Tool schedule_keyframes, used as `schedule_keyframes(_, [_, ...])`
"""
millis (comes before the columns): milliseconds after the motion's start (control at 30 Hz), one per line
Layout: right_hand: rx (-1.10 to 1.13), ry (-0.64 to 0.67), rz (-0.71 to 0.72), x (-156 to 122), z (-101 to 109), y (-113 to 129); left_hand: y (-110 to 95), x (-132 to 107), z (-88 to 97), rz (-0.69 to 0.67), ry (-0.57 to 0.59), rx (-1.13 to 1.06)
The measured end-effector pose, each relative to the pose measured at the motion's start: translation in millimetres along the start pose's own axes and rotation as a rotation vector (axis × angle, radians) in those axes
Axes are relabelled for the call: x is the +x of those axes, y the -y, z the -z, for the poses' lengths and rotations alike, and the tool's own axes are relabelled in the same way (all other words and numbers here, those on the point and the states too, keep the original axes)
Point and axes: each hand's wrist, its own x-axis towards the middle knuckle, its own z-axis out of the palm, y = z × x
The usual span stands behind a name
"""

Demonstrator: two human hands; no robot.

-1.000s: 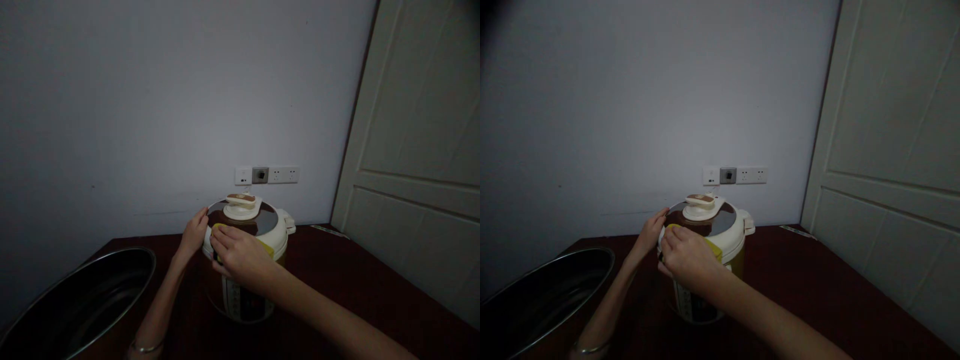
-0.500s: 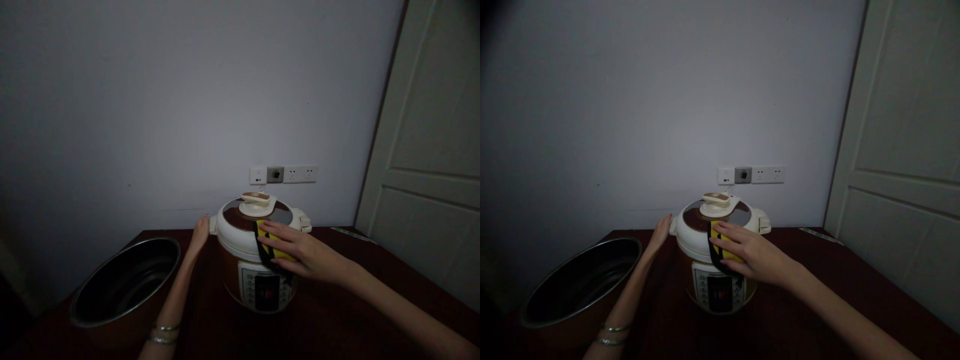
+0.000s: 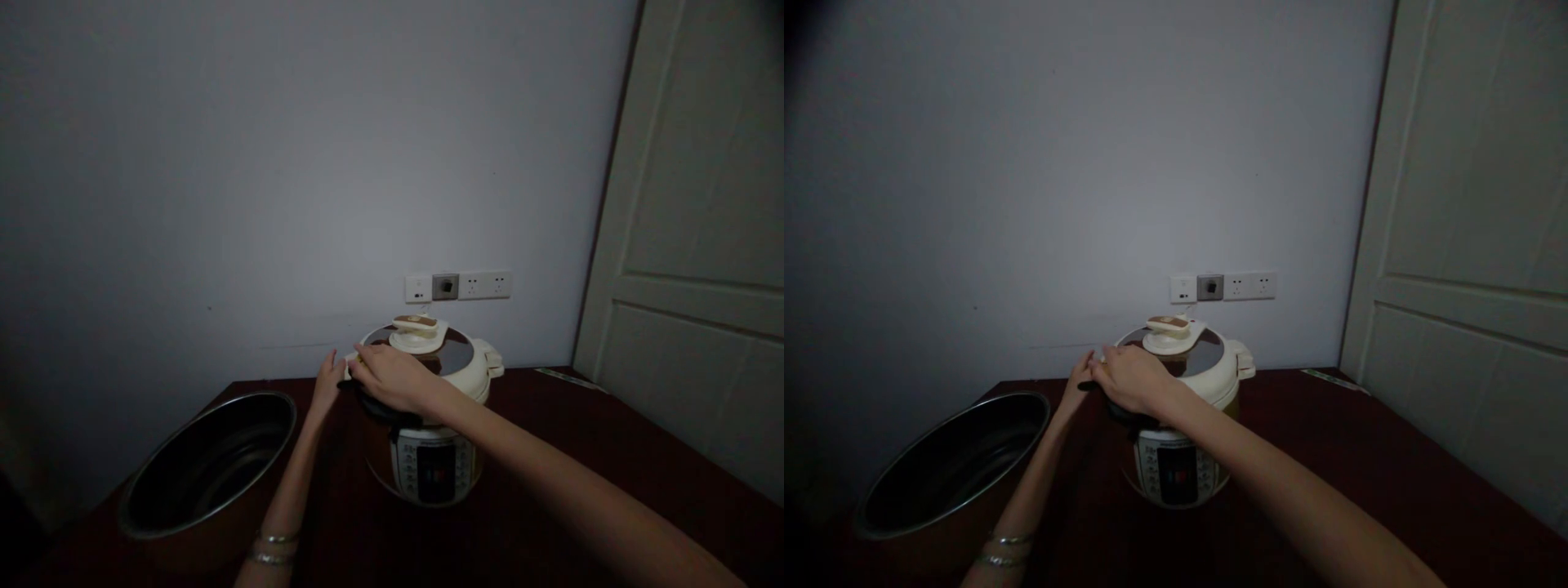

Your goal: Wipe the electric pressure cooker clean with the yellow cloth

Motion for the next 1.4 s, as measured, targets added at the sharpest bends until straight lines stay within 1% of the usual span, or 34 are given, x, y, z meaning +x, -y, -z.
schedule_keyframes(33, [0.02, -0.022, -0.056, 0.0, -0.4, -0.3, -10.7, -6.4, 4.1, -0.013, -0.067, 0.036])
schedule_keyframes(67, [0.038, -0.04, -0.101, -1.0, -0.8, -1.1, -23.9, -15.2, 8.2, -0.068, -0.167, 0.073])
schedule_keyframes(100, [0.06, -0.06, -0.132, -2.5, -1.6, -2.3, -38.9, -26.6, 11.7, -0.193, -0.251, 0.098])
schedule_keyframes(133, [0.091, -0.089, -0.146, -4.0, -2.6, -3.7, -54.9, -40.0, 14.3, -0.335, -0.303, 0.124])
schedule_keyframes(167, [0.135, -0.134, -0.147, -5.5, -4.0, -5.3, -70.8, -54.8, 15.4, -0.457, -0.312, 0.153])
schedule_keyframes(200, [0.195, -0.194, -0.145, -6.7, -5.5, -7.0, -85.5, -70.0, 14.9, -0.546, -0.268, 0.194])
schedule_keyframes(267, [0.356, -0.341, -0.152, -9.1, -8.1, -10.4, -107.6, -97.2, 9.3, -0.667, -0.098, 0.307])
schedule_keyframes(333, [0.577, -0.504, -0.187, -13.6, -7.9, -14.0, -116.9, -115.2, -0.3, -0.706, -0.036, 0.44])
schedule_keyframes(400, [0.815, -0.661, -0.219, -22.5, -3.8, -18.3, -115.0, -122.7, -10.0, -0.692, -0.02, 0.565])
schedule_keyframes(467, [0.948, -0.769, -0.225, -37.0, 3.6, -24.3, -107.7, -122.9, -16.1, -0.672, -0.017, 0.685])
schedule_keyframes(500, [0.943, -0.792, -0.23, -46.1, 7.5, -28.4, -104.2, -121.9, -17.3, -0.668, -0.012, 0.735])
schedule_keyframes(533, [0.886, -0.795, -0.239, -56.0, 11.0, -33.5, -101.5, -121.0, -17.2, -0.67, -0.001, 0.773])
schedule_keyframes(633, [0.556, -0.765, -0.296, -85.9, 14.0, -54.7, -101.5, -121.3, -12.1, -0.7, 0.059, 0.818])
schedule_keyframes(700, [0.332, -0.763, -0.306, -102.3, 8.7, -72.0, -105.9, -124.7, -8.6, -0.749, 0.077, 0.841])
schedule_keyframes(767, [0.175, -0.747, -0.313, -113.7, -0.6, -88.5, -109.8, -129.0, -8.1, -0.831, 0.08, 0.88])
schedule_keyframes(867, [0.062, -0.683, -0.339, -122.4, -14.0, -105.6, -109.6, -132.7, -12.3, -0.948, 0.111, 0.922])
schedule_keyframes(933, [0.024, -0.634, -0.342, -124.4, -18.6, -110.8, -106.3, -131.9, -14.8, -0.963, 0.139, 0.922])
schedule_keyframes(1033, [-0.015, -0.61, -0.358, -125.1, -18.7, -113.4, -102.6, -128.5, -12.6, -0.901, 0.158, 0.892])
schedule_keyframes(1133, [-0.024, -0.624, -0.374, -125.3, -16.3, -114.3, -103.8, -124.9, -3.8, -0.816, 0.169, 0.856])
schedule_keyframes(1233, [-0.022, -0.632, -0.367, -125.4, -15.5, -115.0, -107.6, -114.6, 7.7, -0.783, 0.258, 0.828])
schedule_keyframes(1300, [-0.022, -0.631, -0.369, -125.5, -15.8, -115.4, -110.8, -98.4, 15.3, -0.79, 0.305, 0.803])
schedule_keyframes(1333, [-0.022, -0.628, -0.368, -125.6, -15.9, -115.5, -112.6, -87.3, 18.7, -0.794, 0.297, 0.786])
schedule_keyframes(1400, [-0.019, -0.623, -0.361, -125.8, -16.2, -115.9, -116.0, -61.3, 23.4, -0.812, 0.24, 0.777])
